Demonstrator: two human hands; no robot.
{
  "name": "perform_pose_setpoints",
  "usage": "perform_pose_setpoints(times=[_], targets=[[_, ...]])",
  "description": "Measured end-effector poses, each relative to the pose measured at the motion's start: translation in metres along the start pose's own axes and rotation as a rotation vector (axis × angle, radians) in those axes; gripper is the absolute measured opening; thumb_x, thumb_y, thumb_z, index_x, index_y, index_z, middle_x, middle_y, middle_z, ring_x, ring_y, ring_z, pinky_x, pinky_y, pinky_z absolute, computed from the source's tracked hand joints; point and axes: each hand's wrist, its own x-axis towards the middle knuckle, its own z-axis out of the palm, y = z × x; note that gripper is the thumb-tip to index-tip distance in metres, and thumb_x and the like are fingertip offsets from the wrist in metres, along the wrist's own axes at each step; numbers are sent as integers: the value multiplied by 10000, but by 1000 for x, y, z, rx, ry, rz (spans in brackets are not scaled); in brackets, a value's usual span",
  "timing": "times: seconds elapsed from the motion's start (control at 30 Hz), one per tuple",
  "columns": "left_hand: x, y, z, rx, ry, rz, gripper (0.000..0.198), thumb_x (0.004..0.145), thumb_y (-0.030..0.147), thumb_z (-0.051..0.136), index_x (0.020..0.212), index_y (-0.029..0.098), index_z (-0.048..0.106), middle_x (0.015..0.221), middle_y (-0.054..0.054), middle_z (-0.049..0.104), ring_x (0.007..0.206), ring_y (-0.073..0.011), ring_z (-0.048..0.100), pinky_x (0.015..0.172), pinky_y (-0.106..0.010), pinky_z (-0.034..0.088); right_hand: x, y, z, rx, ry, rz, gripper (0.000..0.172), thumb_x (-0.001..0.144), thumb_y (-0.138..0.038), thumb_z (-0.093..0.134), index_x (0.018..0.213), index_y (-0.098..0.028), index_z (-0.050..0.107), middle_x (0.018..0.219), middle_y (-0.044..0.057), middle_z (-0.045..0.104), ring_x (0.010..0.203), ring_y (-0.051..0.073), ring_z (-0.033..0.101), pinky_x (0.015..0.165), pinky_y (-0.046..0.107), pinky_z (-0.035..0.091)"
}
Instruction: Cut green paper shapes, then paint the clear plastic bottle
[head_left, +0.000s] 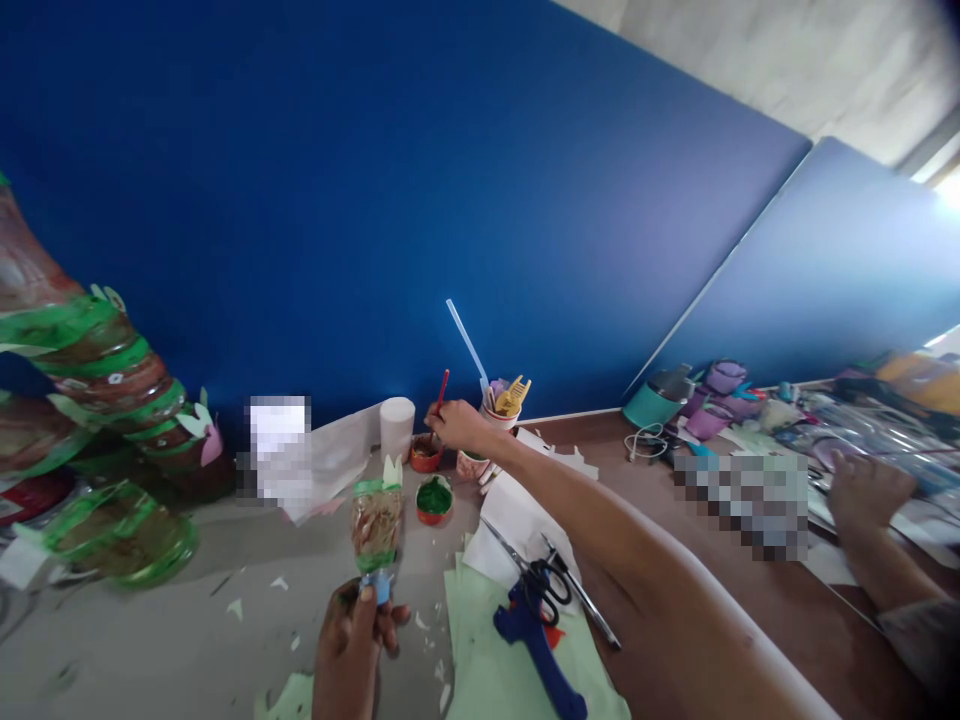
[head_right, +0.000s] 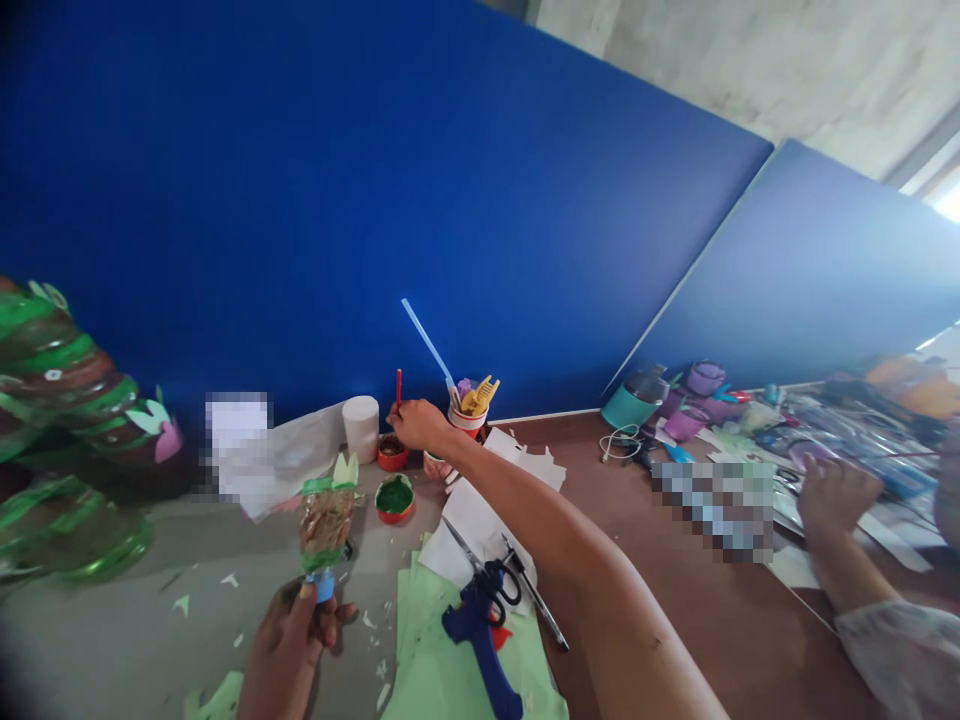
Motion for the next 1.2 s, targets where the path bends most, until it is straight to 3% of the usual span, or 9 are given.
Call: perform_pose_setpoints(times=[0.33,0.53,0.7,0.87,1.2], targets=[[5,-4,-3,-19,-13,2,457,638,591,735,635,172,554,452,41,514,408,-121,519,565,-305,538,-11,7,-17,515,190,186,246,886,-268,501,790,-158,699,763,86,735,776,189,674,715,247,441],[4,-5,-3,3,-46,30,444,678,592,705,664,170,567,459,38,536,443,-135,556,587,-312,547,-33,27,-18,1028,364,257,281,860,-345,486,693,-156,611,518,2,614,459,107,514,504,221,388],[3,-2,-1,-19,-35,39,451,657,583,720,627,163,558,455,36,538,414,-123,530,575,-315,546,-73,29,-10,1454,448,265,330,773,-482,585,718,-157,585,491,-18,557,377,78,407,398,215,299],[-5,5,6,-114,-60,8,437,608,549,762,612,153,575,513,25,588,408,-95,489,626,-337,567,-117,15,4,1771,508,234,268,687,-430,693,699,-180,595,511,-21,549,415,90,434,394,224,316],[-21,11,15,-326,-162,-174,246,717,351,717,652,136,618,595,1,624,452,-82,508,728,-390,587,-175,-19,34,2027,553,113,210,713,-353,707,781,-156,682,563,1,596,459,93,446,469,240,354]])
